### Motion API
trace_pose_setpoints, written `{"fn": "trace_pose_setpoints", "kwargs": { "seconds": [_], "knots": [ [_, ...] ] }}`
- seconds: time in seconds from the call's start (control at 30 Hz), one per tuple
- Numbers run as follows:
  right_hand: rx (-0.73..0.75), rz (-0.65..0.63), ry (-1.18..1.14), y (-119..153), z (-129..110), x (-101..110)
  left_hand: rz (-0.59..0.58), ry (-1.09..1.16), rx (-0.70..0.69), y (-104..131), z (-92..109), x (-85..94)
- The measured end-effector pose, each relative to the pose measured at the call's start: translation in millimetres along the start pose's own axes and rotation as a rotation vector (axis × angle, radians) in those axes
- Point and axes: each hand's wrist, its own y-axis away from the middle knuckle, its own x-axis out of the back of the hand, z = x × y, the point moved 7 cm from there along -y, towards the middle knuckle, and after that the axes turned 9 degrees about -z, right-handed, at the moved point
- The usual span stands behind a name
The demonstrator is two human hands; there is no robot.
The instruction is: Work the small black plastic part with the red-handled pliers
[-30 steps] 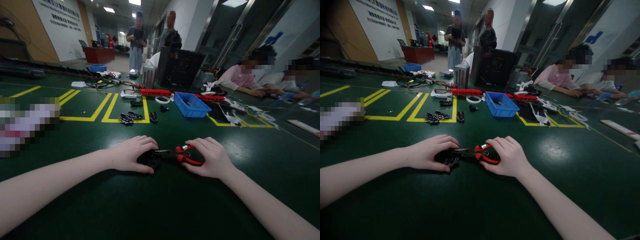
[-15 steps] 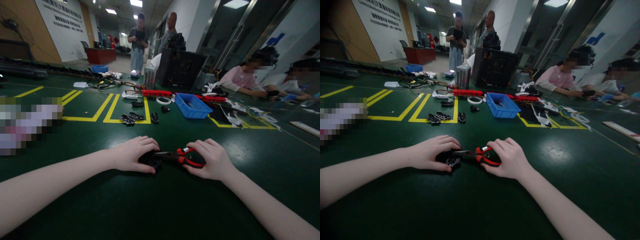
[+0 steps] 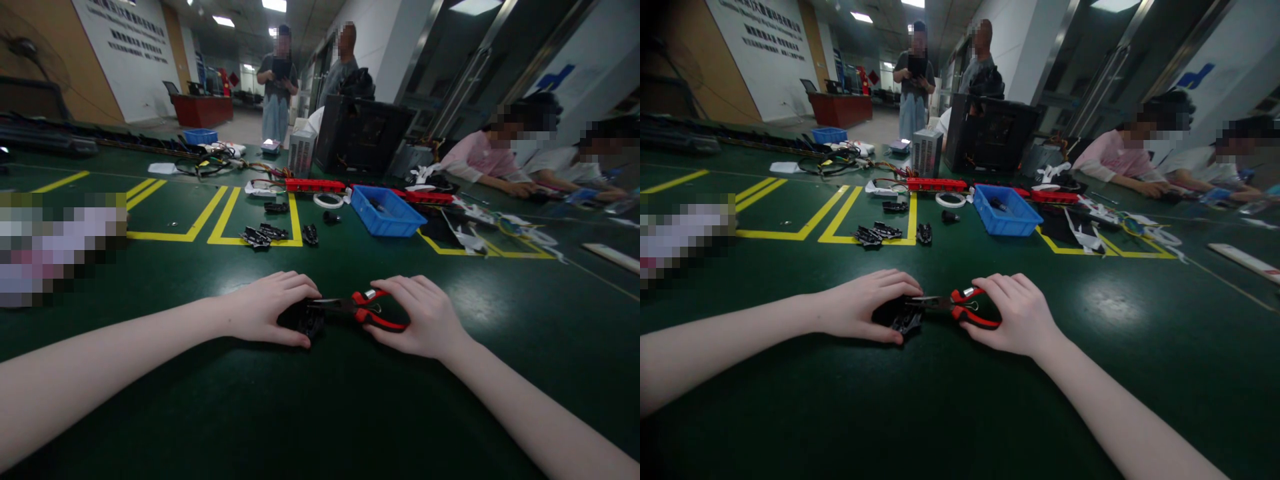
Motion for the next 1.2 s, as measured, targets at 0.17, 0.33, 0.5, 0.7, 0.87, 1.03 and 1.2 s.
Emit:
{"fn": "trace_pose_setpoints", "kwargs": {
  "seconds": [0.17,0.33,0.5,0.7,0.87,1.03,1.2],
  "knots": [
    [0.021,-0.023,-0.003,-0.9,-2.2,-2.6,0.007,0.003,-0.01,0.0,0.1,0.4],
    [0.035,-0.049,0.006,-1.0,-1.9,-4.2,-0.012,-0.006,-0.008,-0.4,-0.3,-0.5],
    [0.033,-0.042,0.015,-0.7,-1.2,-3.5,-0.021,-0.025,-0.022,-0.5,1.0,-0.8],
    [0.035,-0.069,0.002,-0.2,0.7,-5.8,-0.023,-0.027,-0.017,-0.4,0.3,-1.0],
    [0.026,-0.109,-0.035,-0.3,3.6,-7.5,-0.025,-0.043,-0.012,-0.7,-0.5,-2.0],
    [0.028,-0.126,-0.043,-0.9,5.2,-7.7,-0.031,-0.056,-0.024,-0.6,0.9,-2.3],
    [0.029,-0.132,-0.035,-1.2,5.5,-5.4,-0.038,-0.062,-0.028,-0.5,2.7,-2.0]
  ]
}}
